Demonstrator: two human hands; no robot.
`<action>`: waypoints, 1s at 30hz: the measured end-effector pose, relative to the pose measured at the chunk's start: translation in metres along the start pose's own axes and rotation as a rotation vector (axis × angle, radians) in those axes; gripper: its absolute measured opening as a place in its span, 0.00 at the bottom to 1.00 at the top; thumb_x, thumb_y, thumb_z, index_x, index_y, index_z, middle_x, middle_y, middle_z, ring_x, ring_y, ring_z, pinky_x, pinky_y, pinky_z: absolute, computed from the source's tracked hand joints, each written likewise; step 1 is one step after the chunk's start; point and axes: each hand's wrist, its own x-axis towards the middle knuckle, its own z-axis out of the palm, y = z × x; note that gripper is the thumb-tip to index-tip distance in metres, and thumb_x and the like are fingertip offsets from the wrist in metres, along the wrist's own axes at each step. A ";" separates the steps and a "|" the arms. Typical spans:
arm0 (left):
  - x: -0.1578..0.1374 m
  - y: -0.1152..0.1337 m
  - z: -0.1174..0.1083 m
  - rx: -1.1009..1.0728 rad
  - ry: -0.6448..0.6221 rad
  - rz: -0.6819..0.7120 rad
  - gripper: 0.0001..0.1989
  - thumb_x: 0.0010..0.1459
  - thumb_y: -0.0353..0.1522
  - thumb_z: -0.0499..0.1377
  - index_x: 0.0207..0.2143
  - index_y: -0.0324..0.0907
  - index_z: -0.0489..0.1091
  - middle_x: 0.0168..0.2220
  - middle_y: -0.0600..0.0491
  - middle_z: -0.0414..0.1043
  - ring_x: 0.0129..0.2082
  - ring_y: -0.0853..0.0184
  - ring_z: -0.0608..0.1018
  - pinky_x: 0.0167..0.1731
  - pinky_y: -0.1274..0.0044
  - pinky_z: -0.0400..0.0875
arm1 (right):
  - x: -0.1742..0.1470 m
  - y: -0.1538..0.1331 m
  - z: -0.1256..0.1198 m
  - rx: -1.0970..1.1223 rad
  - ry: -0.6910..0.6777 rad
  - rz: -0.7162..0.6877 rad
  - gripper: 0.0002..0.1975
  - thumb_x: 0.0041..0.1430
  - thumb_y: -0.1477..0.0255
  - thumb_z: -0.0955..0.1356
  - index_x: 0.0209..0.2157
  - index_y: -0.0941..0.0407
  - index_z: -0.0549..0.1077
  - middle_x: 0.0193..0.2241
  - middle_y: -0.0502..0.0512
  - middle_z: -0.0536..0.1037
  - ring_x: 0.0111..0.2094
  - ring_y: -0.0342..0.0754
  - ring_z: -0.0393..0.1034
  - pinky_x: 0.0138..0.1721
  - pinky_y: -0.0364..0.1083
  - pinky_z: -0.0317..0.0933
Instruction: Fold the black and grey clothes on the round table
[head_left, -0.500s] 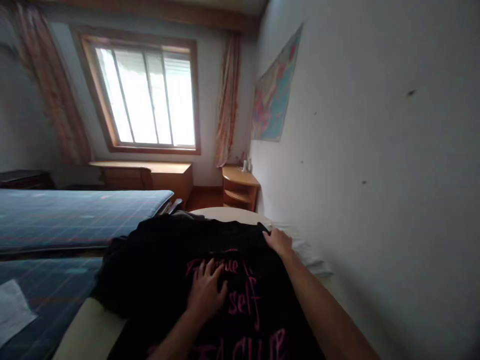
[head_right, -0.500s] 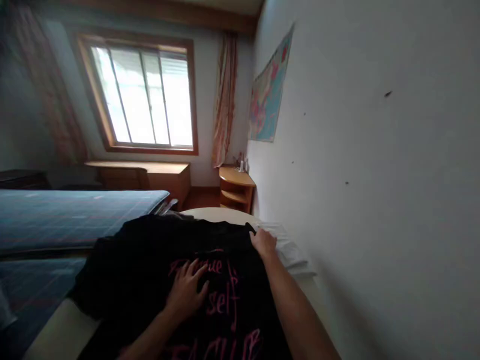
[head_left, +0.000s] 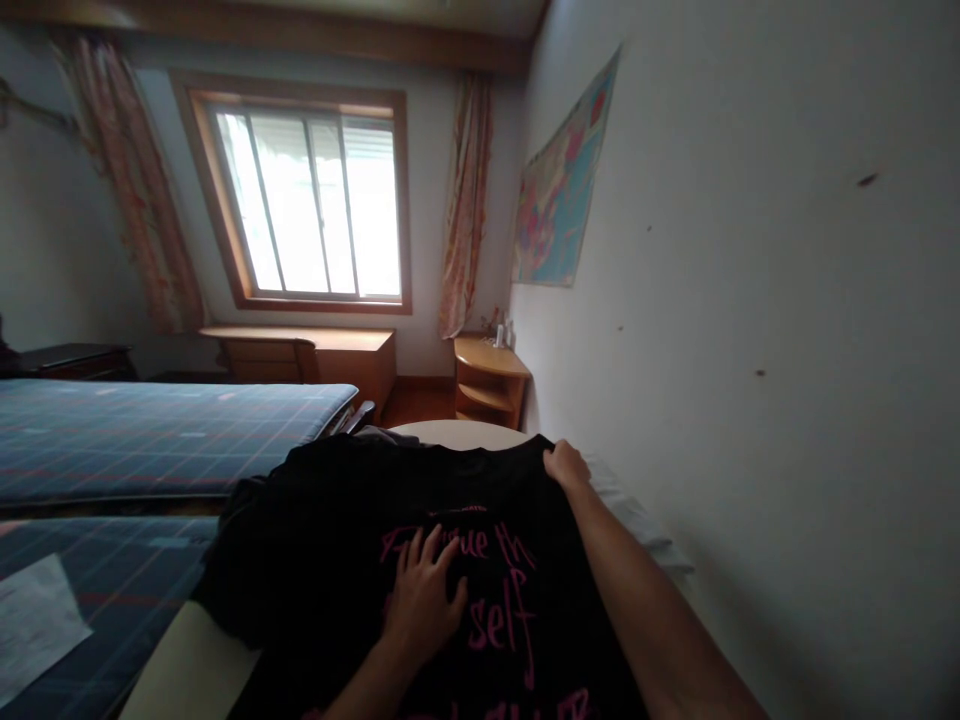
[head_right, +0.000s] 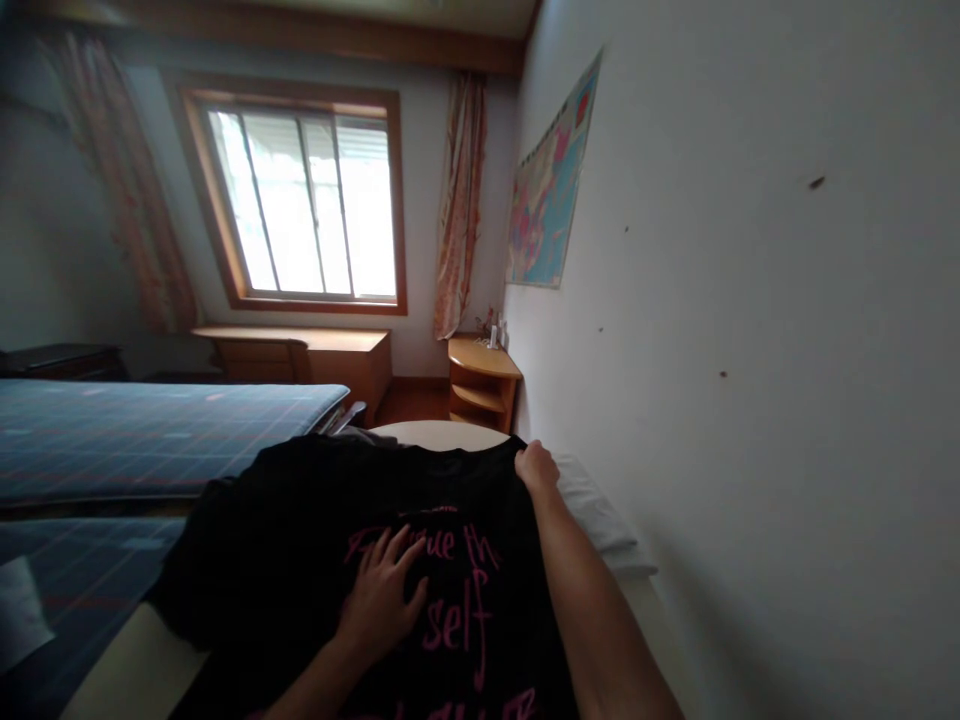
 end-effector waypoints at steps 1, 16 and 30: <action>0.000 0.001 -0.001 -0.005 -0.010 0.009 0.29 0.57 0.36 0.55 0.62 0.50 0.64 0.67 0.52 0.56 0.68 0.51 0.54 0.65 0.58 0.48 | 0.003 0.003 -0.004 0.001 0.019 0.024 0.22 0.66 0.65 0.58 0.53 0.63 0.70 0.47 0.72 0.77 0.48 0.58 0.75 0.41 0.49 0.67; -0.002 0.004 -0.008 -0.028 -0.038 0.038 0.31 0.57 0.38 0.56 0.64 0.51 0.62 0.68 0.51 0.55 0.69 0.51 0.53 0.65 0.58 0.48 | -0.062 -0.041 0.029 -0.027 0.041 -0.551 0.19 0.67 0.69 0.59 0.54 0.53 0.72 0.54 0.60 0.74 0.57 0.53 0.63 0.56 0.51 0.53; 0.008 -0.006 -0.005 -0.077 0.180 -0.067 0.18 0.57 0.28 0.52 0.48 0.42 0.74 0.58 0.49 0.70 0.64 0.54 0.63 0.63 0.61 0.56 | -0.103 -0.125 0.103 -0.013 -0.245 -0.529 0.31 0.67 0.57 0.53 0.68 0.49 0.52 0.70 0.55 0.47 0.70 0.63 0.35 0.64 0.68 0.26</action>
